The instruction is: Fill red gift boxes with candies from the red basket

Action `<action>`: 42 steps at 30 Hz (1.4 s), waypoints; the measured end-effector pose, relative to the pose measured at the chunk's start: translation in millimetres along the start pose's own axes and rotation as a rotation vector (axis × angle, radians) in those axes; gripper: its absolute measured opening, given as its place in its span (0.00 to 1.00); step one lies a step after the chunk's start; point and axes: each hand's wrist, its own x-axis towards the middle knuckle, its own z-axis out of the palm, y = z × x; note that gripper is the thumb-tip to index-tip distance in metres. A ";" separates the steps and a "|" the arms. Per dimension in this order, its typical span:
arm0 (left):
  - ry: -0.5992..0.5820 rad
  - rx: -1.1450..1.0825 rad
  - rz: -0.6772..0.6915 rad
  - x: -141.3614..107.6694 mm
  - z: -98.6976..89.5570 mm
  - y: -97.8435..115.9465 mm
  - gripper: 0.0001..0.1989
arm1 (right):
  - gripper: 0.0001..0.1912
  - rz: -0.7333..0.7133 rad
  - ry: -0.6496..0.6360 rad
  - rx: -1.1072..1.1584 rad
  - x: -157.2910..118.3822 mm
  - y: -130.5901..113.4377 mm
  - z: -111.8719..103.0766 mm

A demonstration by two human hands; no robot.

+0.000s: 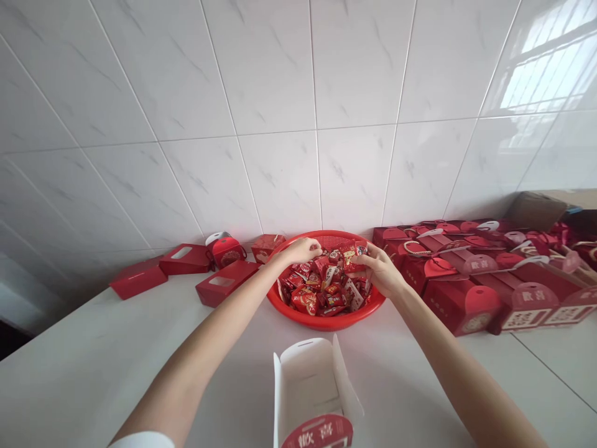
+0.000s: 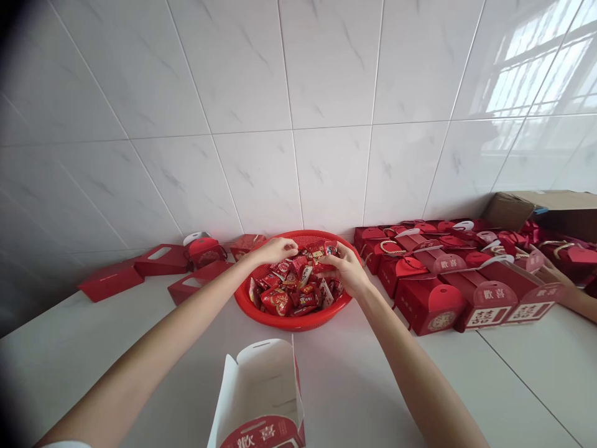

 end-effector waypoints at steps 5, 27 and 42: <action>-0.165 0.025 -0.043 10.9 18.7 -16.9 0.10 | 0.16 -0.015 0.048 0.019 -0.4 0.3 0.7; 0.392 -0.251 0.616 -21.1 11.7 2.7 0.06 | 0.15 -0.006 0.201 0.174 5.5 4.9 1.1; 0.084 0.262 0.072 4.2 11.2 -8.8 0.13 | 0.15 -0.011 0.133 -0.031 1.4 5.8 6.3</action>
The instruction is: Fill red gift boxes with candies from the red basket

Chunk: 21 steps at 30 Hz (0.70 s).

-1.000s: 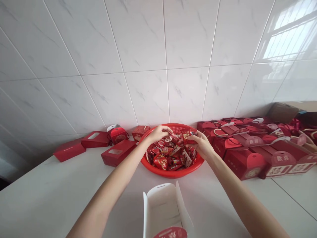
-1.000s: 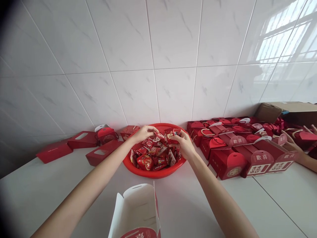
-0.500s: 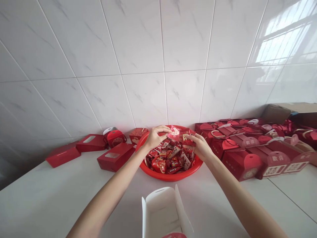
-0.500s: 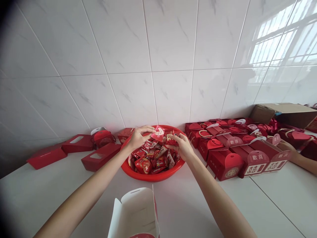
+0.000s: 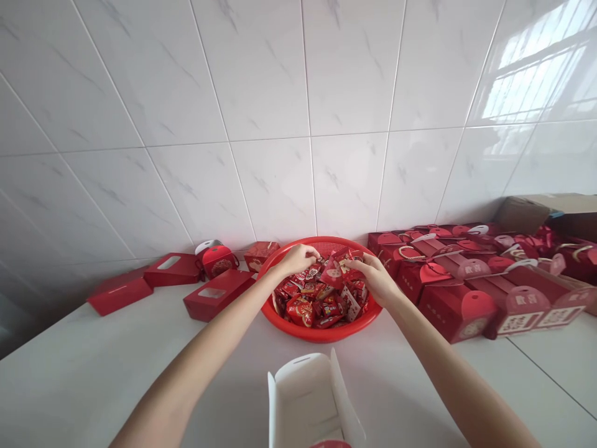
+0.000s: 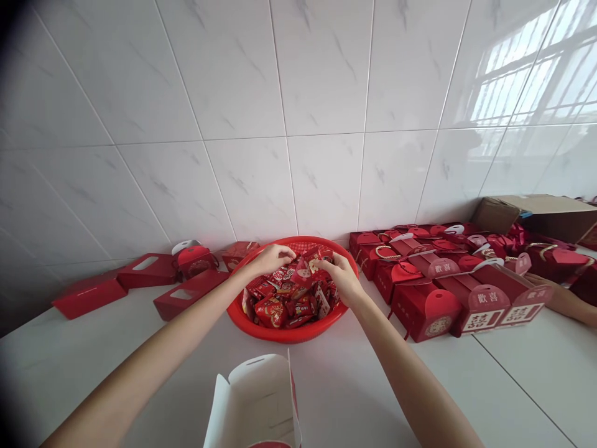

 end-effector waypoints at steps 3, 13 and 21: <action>-0.126 0.095 -0.051 6.7 7.2 -5.0 0.07 | 0.14 0.004 0.024 -0.030 -0.3 0.4 1.0; -0.052 -0.126 0.063 -0.7 2.9 4.1 0.32 | 0.18 -0.001 0.019 0.083 1.8 -2.6 -0.2; 0.155 -0.657 0.340 -21.2 7.7 40.1 0.31 | 0.18 -0.021 -0.059 0.208 4.8 -2.0 -4.2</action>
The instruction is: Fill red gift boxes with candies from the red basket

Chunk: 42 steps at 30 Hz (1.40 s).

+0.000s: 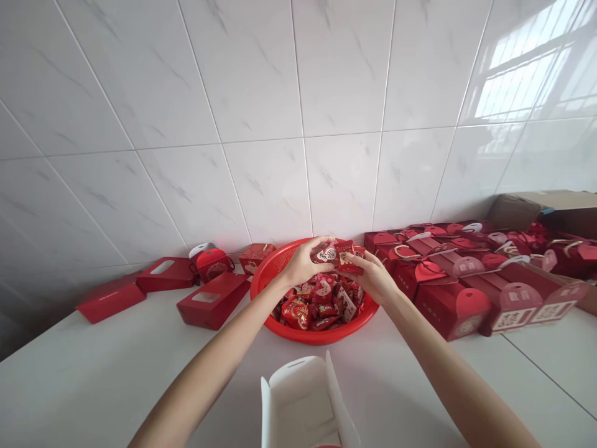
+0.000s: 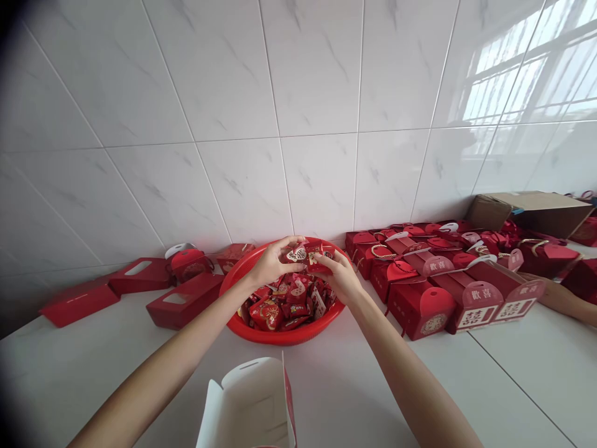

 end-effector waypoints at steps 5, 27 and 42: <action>-0.082 -0.059 -0.036 -6.1 1.9 4.6 0.30 | 0.20 0.007 0.012 -0.014 -1.3 -0.7 0.6; -0.440 0.838 -0.586 -0.2 -37.9 -56.8 0.29 | 0.20 0.041 0.066 -0.094 -4.0 -3.5 0.3; -0.516 0.735 -0.548 1.5 -35.5 -41.7 0.10 | 0.18 0.011 0.075 -0.116 -3.7 -2.4 -0.5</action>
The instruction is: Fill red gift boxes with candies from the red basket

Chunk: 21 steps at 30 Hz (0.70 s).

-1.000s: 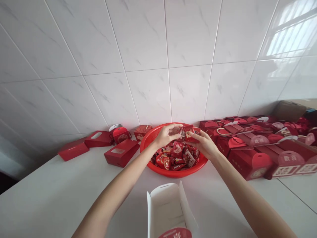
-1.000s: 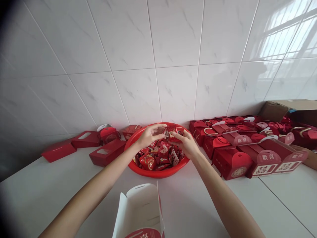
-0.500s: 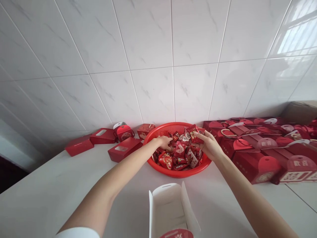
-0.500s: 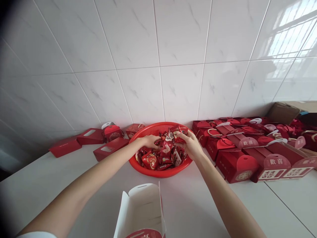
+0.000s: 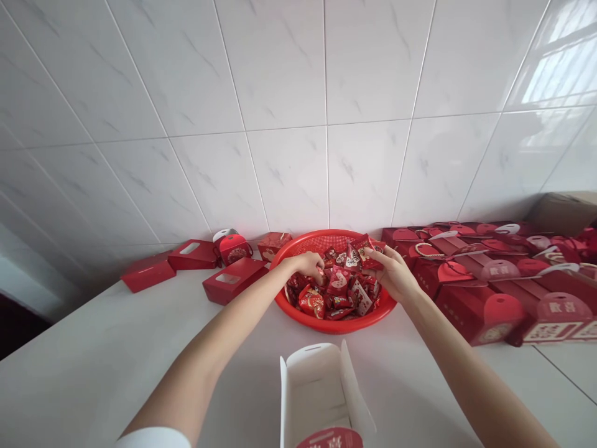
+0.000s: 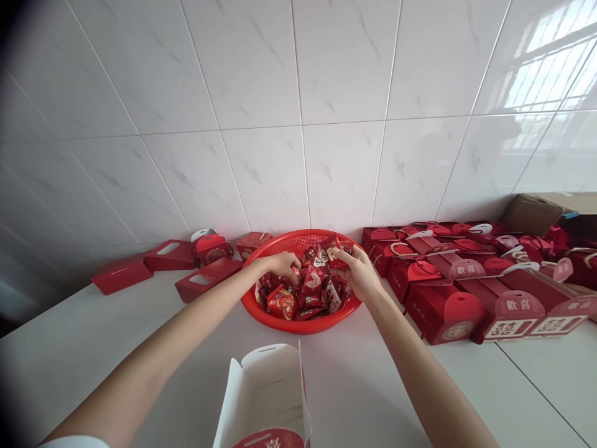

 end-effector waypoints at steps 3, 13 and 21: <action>0.066 -0.168 0.066 -8.1 -8.0 -3.0 0.14 | 0.18 0.007 0.027 0.019 -0.1 -0.2 1.4; 0.301 -0.546 0.237 -22.0 -14.0 5.4 0.25 | 0.19 0.021 0.015 0.024 0.1 -0.7 1.9; 0.312 -0.588 0.231 -22.6 -10.4 7.6 0.21 | 0.19 0.015 0.008 0.016 -0.3 -0.8 1.9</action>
